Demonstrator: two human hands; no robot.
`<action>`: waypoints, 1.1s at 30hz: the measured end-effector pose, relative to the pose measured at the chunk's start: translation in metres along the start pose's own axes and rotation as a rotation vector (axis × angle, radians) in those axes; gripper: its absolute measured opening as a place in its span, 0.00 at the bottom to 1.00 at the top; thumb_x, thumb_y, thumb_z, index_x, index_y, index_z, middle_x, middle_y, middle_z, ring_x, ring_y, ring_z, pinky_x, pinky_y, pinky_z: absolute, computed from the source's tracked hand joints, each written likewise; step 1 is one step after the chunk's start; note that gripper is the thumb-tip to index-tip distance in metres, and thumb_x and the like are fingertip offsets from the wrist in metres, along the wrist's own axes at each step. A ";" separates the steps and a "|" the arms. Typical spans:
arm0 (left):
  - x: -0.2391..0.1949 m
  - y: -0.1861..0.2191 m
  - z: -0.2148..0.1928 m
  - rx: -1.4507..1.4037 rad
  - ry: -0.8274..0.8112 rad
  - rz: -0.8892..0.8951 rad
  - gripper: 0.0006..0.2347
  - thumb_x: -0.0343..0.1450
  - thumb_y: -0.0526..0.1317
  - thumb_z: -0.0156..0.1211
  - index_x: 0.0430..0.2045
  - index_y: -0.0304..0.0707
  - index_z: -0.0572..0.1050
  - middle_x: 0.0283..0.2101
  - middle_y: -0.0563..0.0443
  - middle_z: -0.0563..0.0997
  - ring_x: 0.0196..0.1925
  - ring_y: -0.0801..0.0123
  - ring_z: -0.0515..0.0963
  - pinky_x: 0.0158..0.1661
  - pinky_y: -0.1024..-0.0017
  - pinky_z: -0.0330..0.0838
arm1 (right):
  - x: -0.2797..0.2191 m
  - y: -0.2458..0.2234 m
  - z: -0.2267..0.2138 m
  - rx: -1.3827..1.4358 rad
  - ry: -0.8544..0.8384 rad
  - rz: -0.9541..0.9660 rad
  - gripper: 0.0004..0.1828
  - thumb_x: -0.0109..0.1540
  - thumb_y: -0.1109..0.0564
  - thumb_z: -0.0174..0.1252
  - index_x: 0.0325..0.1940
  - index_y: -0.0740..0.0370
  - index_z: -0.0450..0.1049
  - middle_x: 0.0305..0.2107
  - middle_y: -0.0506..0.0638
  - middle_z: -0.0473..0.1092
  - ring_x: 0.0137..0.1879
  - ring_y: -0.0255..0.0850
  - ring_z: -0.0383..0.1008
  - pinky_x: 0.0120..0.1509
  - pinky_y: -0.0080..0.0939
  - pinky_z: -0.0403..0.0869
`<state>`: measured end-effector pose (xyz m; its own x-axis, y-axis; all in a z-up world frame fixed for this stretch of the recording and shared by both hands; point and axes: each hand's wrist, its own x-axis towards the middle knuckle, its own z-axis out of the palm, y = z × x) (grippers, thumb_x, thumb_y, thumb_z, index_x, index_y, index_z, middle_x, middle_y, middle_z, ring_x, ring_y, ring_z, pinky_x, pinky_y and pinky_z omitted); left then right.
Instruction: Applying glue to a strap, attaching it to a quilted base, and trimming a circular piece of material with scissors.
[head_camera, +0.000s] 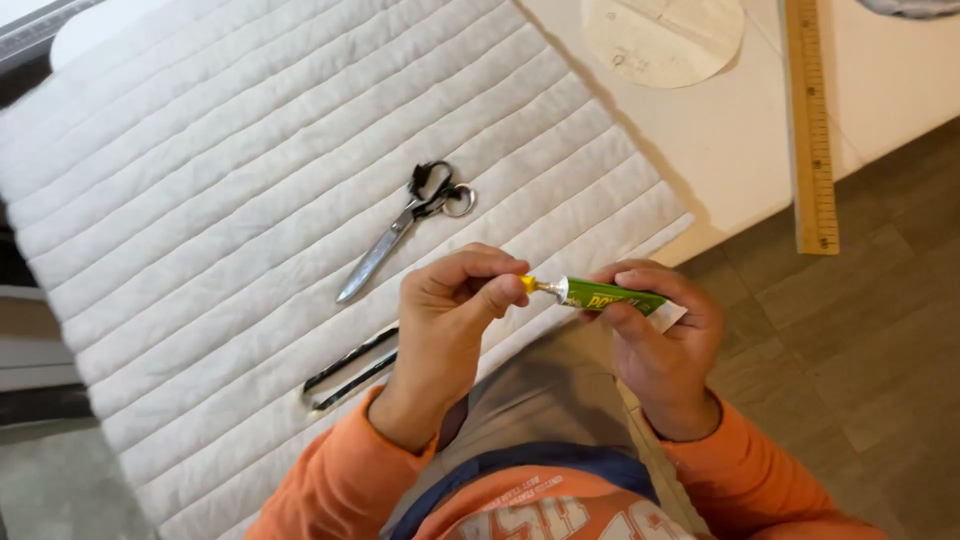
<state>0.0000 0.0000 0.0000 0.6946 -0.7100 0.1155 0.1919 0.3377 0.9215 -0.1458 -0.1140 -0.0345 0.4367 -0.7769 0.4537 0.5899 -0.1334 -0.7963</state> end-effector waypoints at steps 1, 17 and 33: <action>-0.006 0.005 -0.003 0.001 0.002 0.003 0.07 0.67 0.30 0.71 0.33 0.21 0.83 0.31 0.39 0.81 0.29 0.65 0.83 0.30 0.77 0.76 | -0.004 -0.003 0.005 0.003 -0.003 0.000 0.17 0.57 0.64 0.67 0.42 0.78 0.70 0.36 0.76 0.72 0.39 0.53 0.80 0.35 0.45 0.82; -0.045 0.008 -0.056 0.722 -0.126 0.730 0.05 0.74 0.35 0.62 0.31 0.33 0.82 0.26 0.49 0.77 0.23 0.59 0.76 0.30 0.68 0.76 | -0.036 0.001 0.031 -0.017 -0.155 0.217 0.13 0.56 0.69 0.67 0.41 0.79 0.73 0.32 0.73 0.74 0.27 0.48 0.78 0.27 0.43 0.81; -0.046 -0.003 -0.062 0.896 -0.196 0.449 0.09 0.75 0.45 0.59 0.34 0.39 0.79 0.21 0.53 0.77 0.25 0.55 0.81 0.31 0.66 0.77 | -0.032 0.010 0.024 -0.091 -0.161 0.258 0.12 0.56 0.69 0.67 0.41 0.77 0.74 0.33 0.69 0.74 0.31 0.48 0.80 0.26 0.37 0.79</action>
<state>0.0108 0.0701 -0.0315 0.4336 -0.7473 0.5036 -0.7035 0.0686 0.7074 -0.1375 -0.0754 -0.0477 0.6699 -0.6861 0.2838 0.3857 -0.0050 -0.9226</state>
